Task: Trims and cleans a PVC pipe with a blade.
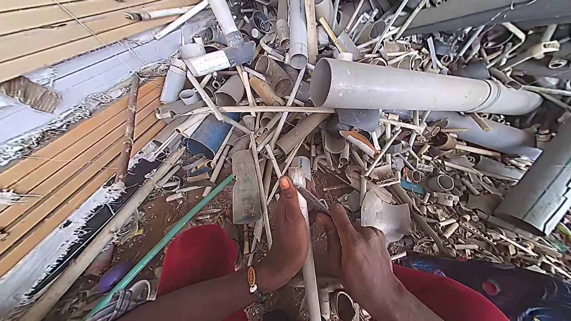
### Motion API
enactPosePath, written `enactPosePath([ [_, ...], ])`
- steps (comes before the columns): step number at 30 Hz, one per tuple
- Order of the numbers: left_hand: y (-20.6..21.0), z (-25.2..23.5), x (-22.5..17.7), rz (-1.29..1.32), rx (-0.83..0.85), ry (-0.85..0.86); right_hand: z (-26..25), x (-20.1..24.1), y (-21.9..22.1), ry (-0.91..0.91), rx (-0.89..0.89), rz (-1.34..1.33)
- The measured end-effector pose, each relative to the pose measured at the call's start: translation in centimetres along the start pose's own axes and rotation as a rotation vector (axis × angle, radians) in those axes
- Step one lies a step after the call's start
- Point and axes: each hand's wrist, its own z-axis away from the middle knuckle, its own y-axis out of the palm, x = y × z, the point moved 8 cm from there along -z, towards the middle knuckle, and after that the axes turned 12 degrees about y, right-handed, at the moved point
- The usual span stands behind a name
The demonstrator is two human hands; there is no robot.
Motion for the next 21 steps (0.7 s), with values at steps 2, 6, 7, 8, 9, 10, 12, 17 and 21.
enactPosePath([
  [2,0.0,0.1,0.0,0.001,0.023,-0.007,0.0,-0.1,-0.1,-0.028,-0.025,0.026],
  [6,0.2,0.4,-0.3,0.002,0.083,-0.017,-0.2,-2.2,2.4,0.213,0.361,-0.486],
  [7,0.4,0.4,-0.6,0.008,0.107,0.009,-0.1,-2.4,3.1,0.267,0.459,-0.658],
  [8,0.5,0.4,-0.9,0.018,0.121,0.065,0.0,-2.4,3.4,0.283,0.496,-0.774],
  [9,0.5,0.3,-1.3,0.036,0.127,0.144,-0.1,-2.2,3.2,0.263,0.492,-0.830],
  [10,0.5,0.3,-1.7,0.058,0.139,0.225,-0.3,-1.8,2.7,0.217,0.459,-0.835],
  [12,0.5,0.5,-2.4,0.063,0.173,0.331,-1.0,-1.3,1.1,0.106,0.344,-0.723],
  [17,0.7,0.4,-3.0,-0.046,0.230,0.417,-1.6,-0.8,-1.6,-0.037,0.077,-0.324],
  [21,0.9,0.1,-3.6,-0.199,0.274,0.489,-1.3,-0.3,-2.8,-0.127,-0.123,-0.048],
])
